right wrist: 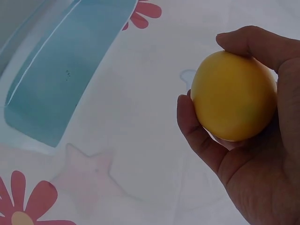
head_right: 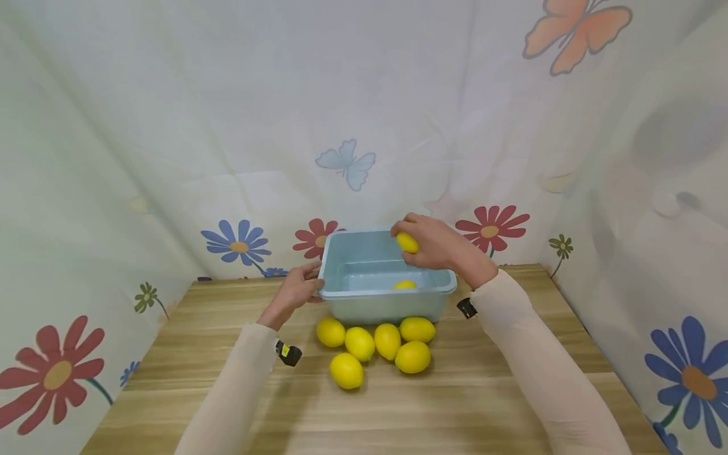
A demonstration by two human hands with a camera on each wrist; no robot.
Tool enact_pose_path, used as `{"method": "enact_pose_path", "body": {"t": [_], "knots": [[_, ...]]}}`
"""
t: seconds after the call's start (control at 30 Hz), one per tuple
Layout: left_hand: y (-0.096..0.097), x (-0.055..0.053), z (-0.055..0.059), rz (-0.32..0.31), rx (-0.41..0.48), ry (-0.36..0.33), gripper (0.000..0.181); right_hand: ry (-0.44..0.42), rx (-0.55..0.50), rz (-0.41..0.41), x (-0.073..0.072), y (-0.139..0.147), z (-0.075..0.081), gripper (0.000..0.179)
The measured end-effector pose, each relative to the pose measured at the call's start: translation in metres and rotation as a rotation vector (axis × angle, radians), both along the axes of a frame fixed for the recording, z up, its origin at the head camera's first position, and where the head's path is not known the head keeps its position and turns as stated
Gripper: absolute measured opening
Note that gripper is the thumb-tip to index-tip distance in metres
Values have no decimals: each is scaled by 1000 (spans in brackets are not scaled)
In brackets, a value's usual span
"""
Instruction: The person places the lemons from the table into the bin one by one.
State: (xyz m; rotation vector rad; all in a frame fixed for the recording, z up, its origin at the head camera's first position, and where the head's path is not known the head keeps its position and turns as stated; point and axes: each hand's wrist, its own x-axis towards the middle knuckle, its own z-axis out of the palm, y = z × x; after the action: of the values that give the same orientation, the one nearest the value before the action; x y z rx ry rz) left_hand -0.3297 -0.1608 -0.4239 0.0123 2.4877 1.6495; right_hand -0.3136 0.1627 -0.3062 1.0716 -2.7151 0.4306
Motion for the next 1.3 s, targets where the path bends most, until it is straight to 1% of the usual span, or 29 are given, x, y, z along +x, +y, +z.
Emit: {"method": "enact_pose_path", "body": {"t": [0.23, 0.37, 0.43, 0.63, 0.83, 1.03, 1.1, 1.2, 1.3], "knots": [[0, 1, 0, 2, -3, 10, 59, -48, 20, -25, -16, -6, 3, 40], [0, 0, 0, -10, 3, -7, 60, -92, 31, -51, -25, -9, 2, 40], [-1, 0, 1, -14, 3, -6, 61, -112, 41, -64, -31, -11, 2, 41], [-1, 0, 3, -33, 0, 26, 61, -158, 89, -85, -52, -20, 3, 39], [-1, 0, 2, -36, -1, 12, 61, -231, 126, -121, -70, -27, 1, 39], [-2, 0, 4, -36, -12, 9, 62, -311, 205, -153, -88, -32, -7, 39], [-2, 0, 5, -32, -18, 5, 62, -346, 217, -161, -93, -32, -10, 40], [-1, 0, 5, -25, -20, 7, 62, -401, 199, -188, -99, -31, -16, 42], [1, 0, 3, -24, -23, 10, 61, -467, 184, -213, -105, -30, -25, 44]]}}
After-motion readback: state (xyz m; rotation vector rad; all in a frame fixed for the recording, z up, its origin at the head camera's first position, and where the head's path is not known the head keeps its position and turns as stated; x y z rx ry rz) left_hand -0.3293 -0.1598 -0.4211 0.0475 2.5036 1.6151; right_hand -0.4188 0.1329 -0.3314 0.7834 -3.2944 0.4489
